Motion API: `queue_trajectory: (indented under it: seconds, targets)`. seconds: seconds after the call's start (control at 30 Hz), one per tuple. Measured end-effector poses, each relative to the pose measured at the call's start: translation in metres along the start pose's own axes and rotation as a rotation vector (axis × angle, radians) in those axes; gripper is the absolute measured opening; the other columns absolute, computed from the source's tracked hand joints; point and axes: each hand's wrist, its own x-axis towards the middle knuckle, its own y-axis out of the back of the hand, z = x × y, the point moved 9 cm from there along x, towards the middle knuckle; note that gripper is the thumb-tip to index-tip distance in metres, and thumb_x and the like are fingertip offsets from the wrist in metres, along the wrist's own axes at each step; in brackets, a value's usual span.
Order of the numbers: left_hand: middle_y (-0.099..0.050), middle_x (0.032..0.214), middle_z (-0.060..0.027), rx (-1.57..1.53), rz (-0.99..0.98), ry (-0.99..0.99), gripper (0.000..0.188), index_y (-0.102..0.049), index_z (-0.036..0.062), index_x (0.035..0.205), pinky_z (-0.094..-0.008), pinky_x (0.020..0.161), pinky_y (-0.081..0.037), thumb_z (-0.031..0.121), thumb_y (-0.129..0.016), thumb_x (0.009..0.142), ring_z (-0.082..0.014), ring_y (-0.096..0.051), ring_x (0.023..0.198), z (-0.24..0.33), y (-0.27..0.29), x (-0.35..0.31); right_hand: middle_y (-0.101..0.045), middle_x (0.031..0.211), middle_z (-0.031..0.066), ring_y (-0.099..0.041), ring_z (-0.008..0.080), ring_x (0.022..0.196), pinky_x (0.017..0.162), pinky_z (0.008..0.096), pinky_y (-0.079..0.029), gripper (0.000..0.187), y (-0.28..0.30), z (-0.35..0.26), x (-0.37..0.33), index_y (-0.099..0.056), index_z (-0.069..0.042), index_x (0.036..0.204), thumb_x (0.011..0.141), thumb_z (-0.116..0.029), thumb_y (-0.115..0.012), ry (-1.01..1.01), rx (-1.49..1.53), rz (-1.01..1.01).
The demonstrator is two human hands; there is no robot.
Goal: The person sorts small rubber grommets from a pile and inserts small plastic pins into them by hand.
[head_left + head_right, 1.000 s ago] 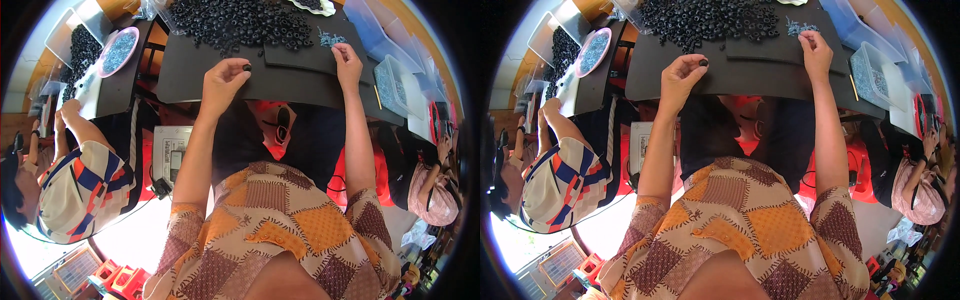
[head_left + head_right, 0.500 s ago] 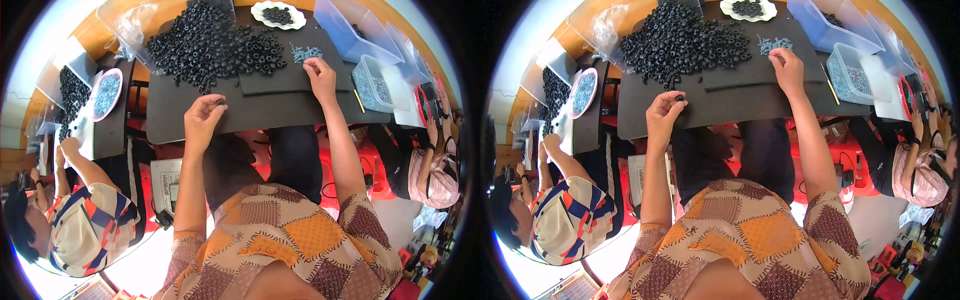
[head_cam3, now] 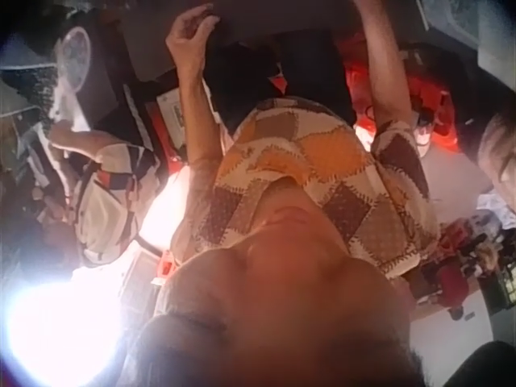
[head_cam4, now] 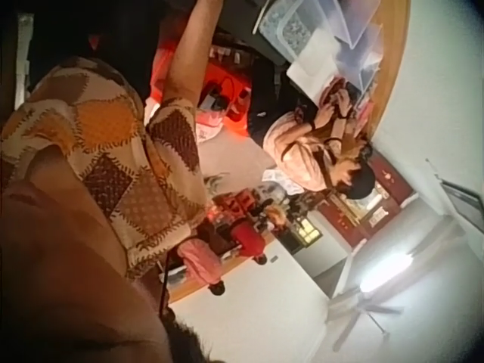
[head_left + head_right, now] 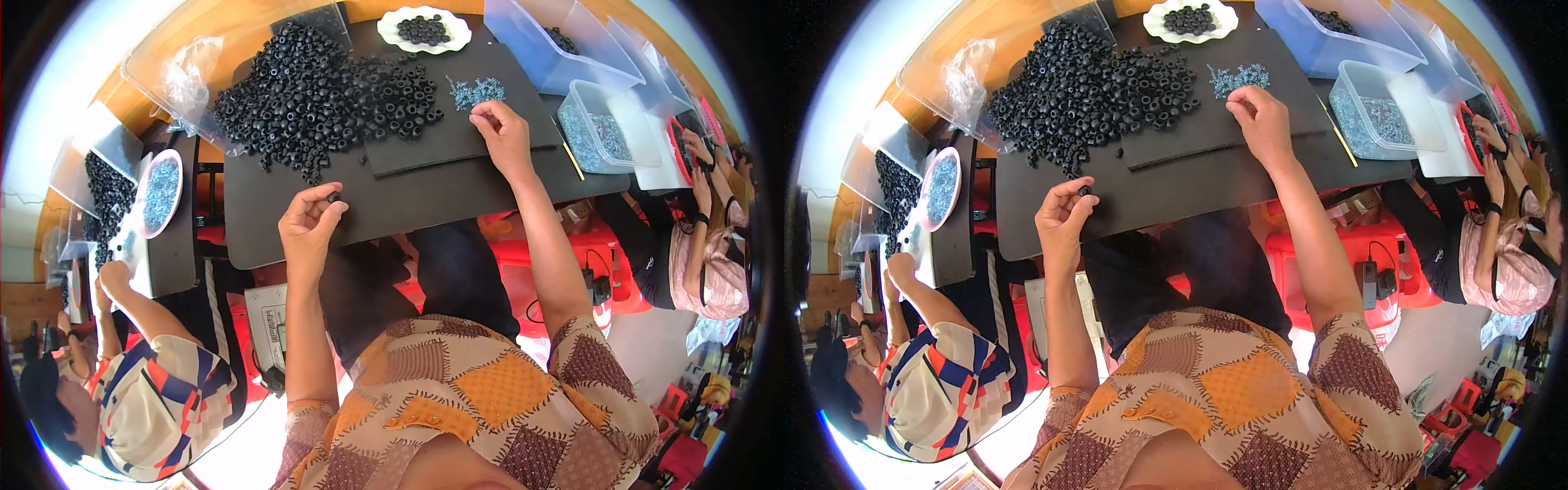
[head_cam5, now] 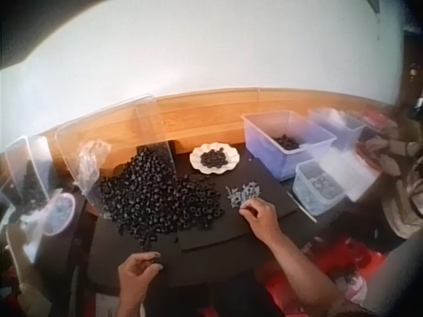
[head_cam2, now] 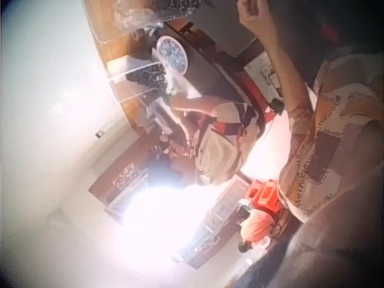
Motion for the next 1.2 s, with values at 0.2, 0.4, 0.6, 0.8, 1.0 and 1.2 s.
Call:
queue_trajectory:
  seconds: [0.2,0.4,0.6,0.8,1.0,1.2]
  targets:
    - [-0.07,0.101,-0.0043,-0.097,-0.046,0.04,0.023,-0.068,-0.0016,0.11,-0.0217,0.079,-0.051,-0.008,-0.07,0.088,-0.007,-0.064,0.084,-0.003,-0.019,0.004,-0.066,0.08,0.0002,-0.058,0.0065,0.068,0.064,0.0232,-0.047,0.008,-0.003,-0.006,-0.003,-0.068,-0.002,0.095,0.089,-0.004,-0.072,-0.026,0.074,0.017]
    - [-0.072,0.097,-0.0043,-0.133,-0.086,0.084,0.026,-0.07,-0.0023,0.113,-0.0237,0.083,-0.053,-0.007,-0.071,0.088,-0.0115,-0.068,0.089,-0.011,-0.045,0.01,-0.071,0.085,0.004,-0.063,0.0104,0.07,0.068,0.0257,-0.05,0.011,0.002,0.005,-0.005,-0.07,-0.004,0.096,0.085,-0.005,-0.074,-0.111,0.032,-0.034]
    - [-0.071,0.103,-0.0075,-0.259,-0.079,0.187,0.029,-0.067,-0.0035,0.12,-0.0283,0.091,-0.055,-0.002,-0.07,0.092,-0.017,-0.069,0.101,-0.02,-0.04,0.004,-0.07,0.085,0.0001,-0.062,0.006,0.075,0.07,0.0228,-0.049,0.008,-0.003,0.012,-0.006,-0.069,-0.002,0.097,0.089,-0.004,-0.072,-0.127,0.092,-0.077]
    - [-0.073,0.097,-0.009,-0.301,-0.038,0.138,0.026,-0.067,-0.0029,0.116,-0.0273,0.087,-0.056,-0.003,-0.071,0.091,-0.0153,-0.071,0.095,-0.017,-0.031,0.0,-0.068,0.087,-0.0009,-0.062,0.005,0.081,0.073,0.022,-0.049,0.005,-0.038,-0.072,-0.032,-0.069,-0.002,0.095,0.091,-0.004,-0.072,-0.096,0.35,-0.241]
    - [-0.071,0.09,-0.0046,-0.342,-0.03,0.14,0.025,-0.068,-0.0022,0.112,-0.0218,0.079,-0.055,-0.004,-0.074,0.088,-0.0091,-0.068,0.086,-0.022,-0.03,0.0,-0.071,0.089,0.005,-0.068,0.0107,0.083,0.076,0.025,-0.053,0.011,-0.078,-0.133,-0.048,-0.07,0.0,0.097,0.087,0.004,-0.071,-0.015,0.505,-0.365]
    - [-0.07,0.1,-0.0054,-0.287,-0.039,0.118,0.027,-0.068,-0.0004,0.112,-0.0257,0.087,-0.056,-0.007,-0.075,0.086,-0.0122,-0.068,0.091,-0.027,-0.023,0.001,-0.072,0.089,0.006,-0.07,0.0134,0.081,0.075,0.0261,-0.055,0.012,-0.086,-0.146,-0.044,-0.071,-0.001,0.097,0.086,0.005,-0.071,0.038,0.429,-0.386]
